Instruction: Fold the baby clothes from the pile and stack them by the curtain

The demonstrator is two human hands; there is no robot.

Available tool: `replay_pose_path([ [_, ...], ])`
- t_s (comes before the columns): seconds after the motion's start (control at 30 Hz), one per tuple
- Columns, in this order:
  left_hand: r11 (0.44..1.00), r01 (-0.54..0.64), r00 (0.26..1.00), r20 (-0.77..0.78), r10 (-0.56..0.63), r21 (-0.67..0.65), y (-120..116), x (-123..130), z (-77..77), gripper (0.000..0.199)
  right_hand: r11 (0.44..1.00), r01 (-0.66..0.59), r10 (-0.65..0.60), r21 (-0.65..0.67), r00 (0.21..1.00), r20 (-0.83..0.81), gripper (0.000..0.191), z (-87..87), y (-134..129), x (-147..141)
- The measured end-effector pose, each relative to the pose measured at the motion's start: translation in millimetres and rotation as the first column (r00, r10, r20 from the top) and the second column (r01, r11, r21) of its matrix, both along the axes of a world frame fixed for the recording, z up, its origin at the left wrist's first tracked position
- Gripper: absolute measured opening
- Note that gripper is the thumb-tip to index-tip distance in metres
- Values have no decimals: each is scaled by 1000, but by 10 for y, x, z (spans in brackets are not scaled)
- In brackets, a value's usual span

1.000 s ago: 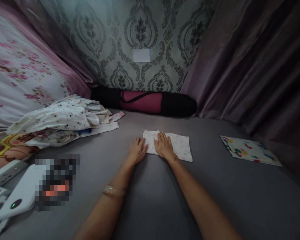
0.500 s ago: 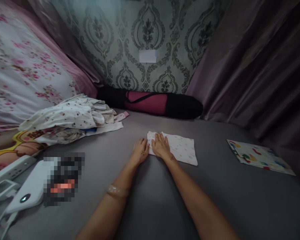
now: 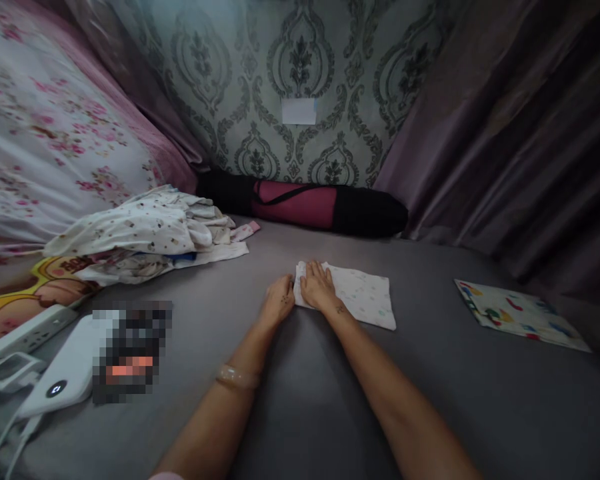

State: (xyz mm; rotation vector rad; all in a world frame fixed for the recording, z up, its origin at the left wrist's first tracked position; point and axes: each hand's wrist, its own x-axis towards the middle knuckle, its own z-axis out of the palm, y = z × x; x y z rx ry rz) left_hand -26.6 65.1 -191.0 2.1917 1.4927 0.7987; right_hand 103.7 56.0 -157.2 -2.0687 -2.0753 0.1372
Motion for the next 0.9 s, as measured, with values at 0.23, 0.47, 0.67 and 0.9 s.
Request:
replay_pose_path([
  [0.23,988,-104,985,125,118,-110,11,2,106,37,997,-70,71,37,997,-10,56,-133,-30,-249],
  [0.47,996,-84,981,170,88,-29,-6,30,113,35,992,-107,115,64,985,-132,54,-157,-28,-166],
  [0.67,998,-1,996,93,-5,66,77,150,131,37,992,12,17,124,973,-230,53,-88,-113,133],
  [0.9,955,282,939,-227,-257,86,223,578,123,37,988,146,-139,56,985,-102,58,-119,-344,508],
])
